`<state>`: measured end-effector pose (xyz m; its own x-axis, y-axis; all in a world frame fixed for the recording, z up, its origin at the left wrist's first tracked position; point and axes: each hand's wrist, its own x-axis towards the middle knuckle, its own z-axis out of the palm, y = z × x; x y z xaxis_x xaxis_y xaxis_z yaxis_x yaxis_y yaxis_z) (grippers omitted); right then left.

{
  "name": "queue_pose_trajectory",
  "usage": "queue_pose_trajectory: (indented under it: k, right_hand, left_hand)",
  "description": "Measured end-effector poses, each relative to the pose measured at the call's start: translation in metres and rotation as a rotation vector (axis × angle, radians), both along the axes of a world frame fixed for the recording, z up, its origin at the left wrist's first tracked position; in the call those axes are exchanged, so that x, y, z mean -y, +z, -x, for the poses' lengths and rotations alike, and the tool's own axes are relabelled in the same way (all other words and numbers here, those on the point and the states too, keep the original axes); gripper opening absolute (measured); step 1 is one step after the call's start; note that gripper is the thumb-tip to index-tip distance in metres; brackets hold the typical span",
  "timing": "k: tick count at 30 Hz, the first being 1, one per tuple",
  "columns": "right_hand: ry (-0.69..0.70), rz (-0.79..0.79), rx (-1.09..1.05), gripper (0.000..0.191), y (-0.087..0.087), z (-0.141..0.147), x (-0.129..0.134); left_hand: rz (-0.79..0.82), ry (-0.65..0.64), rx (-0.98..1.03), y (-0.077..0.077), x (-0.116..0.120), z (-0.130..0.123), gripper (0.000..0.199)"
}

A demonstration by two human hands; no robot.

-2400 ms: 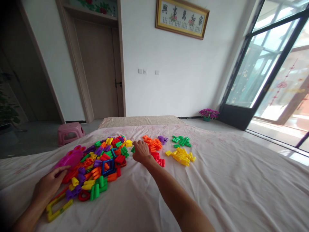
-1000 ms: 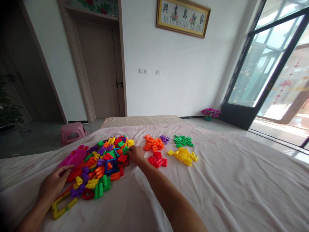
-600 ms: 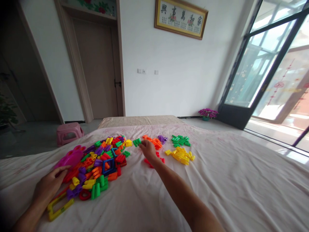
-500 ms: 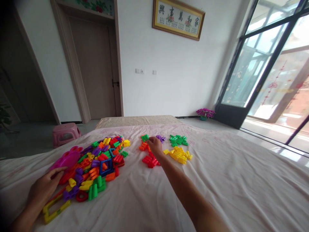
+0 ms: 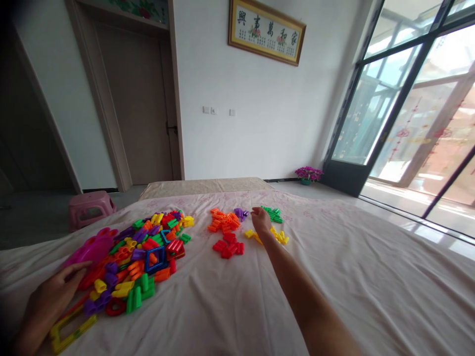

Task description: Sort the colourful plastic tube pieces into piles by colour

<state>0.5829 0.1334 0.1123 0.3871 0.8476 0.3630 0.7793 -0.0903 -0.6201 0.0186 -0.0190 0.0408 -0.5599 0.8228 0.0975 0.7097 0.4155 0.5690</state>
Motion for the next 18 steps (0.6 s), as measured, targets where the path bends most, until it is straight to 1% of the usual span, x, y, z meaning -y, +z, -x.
queue_pose_trajectory:
  k: [2,6,8,10,12,14,16,18]
  right_hand:
    - [0.124,-0.003,-0.012,0.028,-0.006,0.029,0.000]
    - [0.458,-0.007,-0.002,0.022,-0.017,0.099,0.008]
    - [0.587,0.010,0.032,0.023,-0.021,0.131,0.015]
    - [0.670,0.058,0.076,0.024,-0.025,0.157,0.021]
    - [0.703,0.120,0.122,0.027,-0.030,0.178,0.024]
    - [0.687,0.191,0.184,0.032,-0.035,0.193,0.025]
    - [0.651,0.244,0.271,0.034,-0.039,0.204,0.024]
    - [0.627,0.239,0.345,0.032,-0.042,0.211,0.024]
  left_hand:
    - [-0.011,-0.003,-0.003,0.000,0.000,-0.001,0.052]
    - [-0.031,-0.013,0.028,0.001,0.000,-0.003,0.050]
    - [-0.033,-0.011,0.047,0.001,0.001,-0.004,0.050]
    - [-0.032,-0.014,0.057,0.000,0.001,-0.004,0.050]
    - [-0.028,-0.019,0.057,0.000,0.001,-0.004,0.051]
    - [-0.026,-0.024,0.050,-0.001,0.001,-0.003,0.051]
    - [-0.029,-0.025,0.044,-0.002,0.001,-0.003,0.050]
    - [-0.030,-0.023,0.045,-0.001,0.001,-0.004,0.049]
